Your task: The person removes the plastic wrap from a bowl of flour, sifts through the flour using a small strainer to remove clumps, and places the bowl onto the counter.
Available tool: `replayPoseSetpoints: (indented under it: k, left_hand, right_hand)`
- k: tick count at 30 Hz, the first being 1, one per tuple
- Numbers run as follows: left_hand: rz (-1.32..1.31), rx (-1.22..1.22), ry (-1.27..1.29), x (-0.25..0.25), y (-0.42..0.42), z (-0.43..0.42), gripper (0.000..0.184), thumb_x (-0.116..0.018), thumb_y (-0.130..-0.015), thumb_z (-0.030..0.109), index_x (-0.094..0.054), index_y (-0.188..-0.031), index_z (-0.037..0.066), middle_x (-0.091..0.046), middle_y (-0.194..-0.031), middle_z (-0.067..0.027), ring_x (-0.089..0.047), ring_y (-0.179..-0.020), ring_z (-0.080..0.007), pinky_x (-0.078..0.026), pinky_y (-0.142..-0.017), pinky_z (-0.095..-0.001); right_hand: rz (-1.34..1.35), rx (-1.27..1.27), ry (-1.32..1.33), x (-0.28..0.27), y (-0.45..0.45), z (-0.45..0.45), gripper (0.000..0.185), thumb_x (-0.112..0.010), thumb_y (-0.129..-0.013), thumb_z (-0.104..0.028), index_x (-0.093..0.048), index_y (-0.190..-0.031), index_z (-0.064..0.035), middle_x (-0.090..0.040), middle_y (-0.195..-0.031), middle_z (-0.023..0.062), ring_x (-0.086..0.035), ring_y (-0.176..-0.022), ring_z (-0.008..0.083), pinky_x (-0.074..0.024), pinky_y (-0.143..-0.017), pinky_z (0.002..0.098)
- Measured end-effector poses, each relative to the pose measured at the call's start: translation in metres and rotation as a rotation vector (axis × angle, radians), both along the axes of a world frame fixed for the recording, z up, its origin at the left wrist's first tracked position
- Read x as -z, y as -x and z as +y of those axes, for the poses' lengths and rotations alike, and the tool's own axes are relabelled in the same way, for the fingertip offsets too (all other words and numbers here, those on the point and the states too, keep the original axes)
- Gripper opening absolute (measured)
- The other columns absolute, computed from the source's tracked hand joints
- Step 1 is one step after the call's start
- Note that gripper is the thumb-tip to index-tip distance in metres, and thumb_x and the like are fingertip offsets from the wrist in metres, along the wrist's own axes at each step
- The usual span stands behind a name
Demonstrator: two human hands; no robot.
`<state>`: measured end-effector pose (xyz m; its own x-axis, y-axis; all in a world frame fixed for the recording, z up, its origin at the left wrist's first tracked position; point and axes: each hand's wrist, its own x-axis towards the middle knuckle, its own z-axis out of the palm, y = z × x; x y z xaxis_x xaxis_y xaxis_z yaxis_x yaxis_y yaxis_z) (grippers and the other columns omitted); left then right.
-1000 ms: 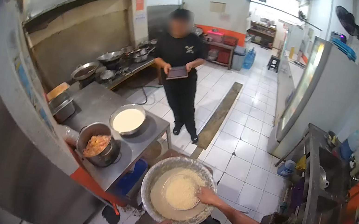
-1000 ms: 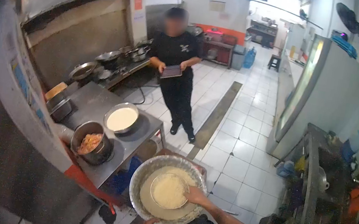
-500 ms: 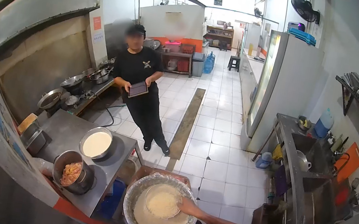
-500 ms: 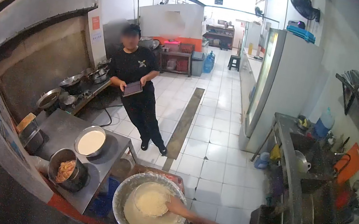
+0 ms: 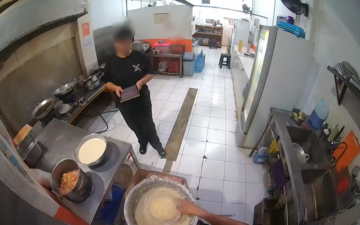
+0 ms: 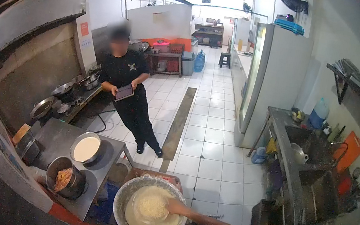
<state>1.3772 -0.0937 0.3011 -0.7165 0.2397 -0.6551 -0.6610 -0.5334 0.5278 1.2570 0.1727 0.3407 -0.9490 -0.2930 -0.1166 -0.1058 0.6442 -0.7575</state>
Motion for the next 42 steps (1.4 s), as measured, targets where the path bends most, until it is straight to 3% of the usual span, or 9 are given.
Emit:
replayPoseSetpoints:
  k: [9,15,18,21,24,27,30,33,42]
  left_hand:
    - [0.016,-0.027,-0.046,0.007,-0.013,-0.011,0.053,-0.056,-0.077,-0.002,-0.040,-0.127,-0.007,-0.052,-0.119,-0.0170,-0.056,-0.105,-0.0315,-0.054,-0.081,-0.0468]
    - [0.033,0.016,0.133,-0.078,-0.012,0.009,0.047,-0.057,-0.081,0.004,-0.045,-0.126,-0.003,-0.051,-0.122,-0.0138,-0.056,-0.105,-0.0273,-0.053,-0.083,-0.0421]
    - [0.063,-0.028,0.050,-0.046,-0.013,0.000,0.040,-0.055,-0.081,0.001,-0.047,-0.120,-0.007,-0.056,-0.114,-0.0151,-0.058,-0.103,-0.0287,-0.053,-0.082,-0.0450]
    - [0.068,-0.013,0.024,-0.030,-0.010,-0.005,0.038,-0.053,-0.081,-0.001,-0.047,-0.118,-0.008,-0.057,-0.112,-0.0165,-0.059,-0.102,-0.0303,-0.053,-0.083,-0.0465]
    - [0.064,-0.033,-0.008,-0.041,-0.012,-0.002,0.037,-0.052,-0.084,0.003,-0.047,-0.118,-0.010,-0.053,-0.119,-0.0184,-0.056,-0.107,-0.0291,-0.052,-0.089,-0.0408]
    - [0.053,-0.031,-0.012,-0.037,-0.010,-0.004,0.036,-0.053,-0.083,0.002,-0.047,-0.117,-0.010,-0.053,-0.119,-0.0187,-0.057,-0.106,-0.0298,-0.052,-0.089,-0.0422]
    - [0.095,-0.099,0.010,-0.043,-0.010,-0.002,0.037,-0.053,-0.082,0.001,-0.046,-0.117,-0.010,-0.053,-0.118,-0.0192,-0.057,-0.106,-0.0306,-0.053,-0.088,-0.0431]
    - [0.088,-0.142,-0.080,-0.029,-0.007,-0.006,0.037,-0.053,-0.081,0.000,-0.047,-0.117,-0.009,-0.054,-0.117,-0.0184,-0.057,-0.106,-0.0312,-0.053,-0.088,-0.0439]
    - [0.026,-0.355,0.101,-0.028,-0.054,-0.011,0.035,-0.051,-0.081,0.000,-0.050,-0.114,-0.009,-0.054,-0.116,-0.0178,-0.056,-0.107,-0.0313,-0.052,-0.087,-0.0454]
  right_hand:
    - [0.010,0.059,0.039,0.034,-0.007,0.009,0.044,-0.050,-0.084,-0.023,-0.052,-0.123,-0.0036,-0.057,-0.115,0.0254,-0.053,-0.109,0.0383,-0.0402,-0.095,0.0453]
    - [0.061,0.066,0.013,0.023,-0.006,0.012,0.045,-0.053,-0.084,-0.026,-0.052,-0.123,-0.0043,-0.060,-0.110,0.0252,-0.058,-0.103,0.0381,-0.0443,-0.091,0.0443]
    - [-0.114,0.296,0.179,-0.003,-0.001,0.002,0.045,-0.053,-0.083,-0.023,-0.052,-0.124,-0.0059,-0.061,-0.107,0.0256,-0.058,-0.102,0.0389,-0.0451,-0.089,0.0443]
    - [-0.042,0.036,-0.031,-0.022,0.005,0.001,0.043,-0.053,-0.082,-0.022,-0.053,-0.122,-0.0058,-0.061,-0.106,0.0252,-0.058,-0.101,0.0393,-0.0454,-0.088,0.0441]
    - [-0.005,0.300,0.125,-0.008,0.012,0.000,0.043,-0.053,-0.082,-0.023,-0.054,-0.121,-0.0062,-0.061,-0.106,0.0248,-0.058,-0.100,0.0396,-0.0456,-0.087,0.0438]
    - [-0.004,0.084,-0.014,-0.001,0.020,0.005,0.044,-0.053,-0.082,-0.023,-0.053,-0.122,-0.0066,-0.061,-0.107,0.0246,-0.058,-0.100,0.0392,-0.0457,-0.088,0.0433]
    - [0.005,0.199,0.138,-0.012,0.025,-0.003,0.046,-0.053,-0.082,-0.023,-0.051,-0.125,-0.0079,-0.060,-0.109,0.0250,-0.058,-0.101,0.0396,-0.0456,-0.087,0.0428]
    - [0.017,0.023,0.035,-0.024,0.025,-0.007,0.048,-0.054,-0.081,-0.020,-0.050,-0.126,-0.0065,-0.061,-0.108,0.0234,-0.059,-0.099,0.0375,-0.0460,-0.086,0.0412]
    - [0.236,0.257,0.340,0.021,0.076,0.000,0.052,-0.054,-0.079,-0.008,-0.046,-0.130,-0.0046,-0.062,-0.105,0.0174,-0.060,-0.093,0.0228,-0.0468,-0.083,0.0348]
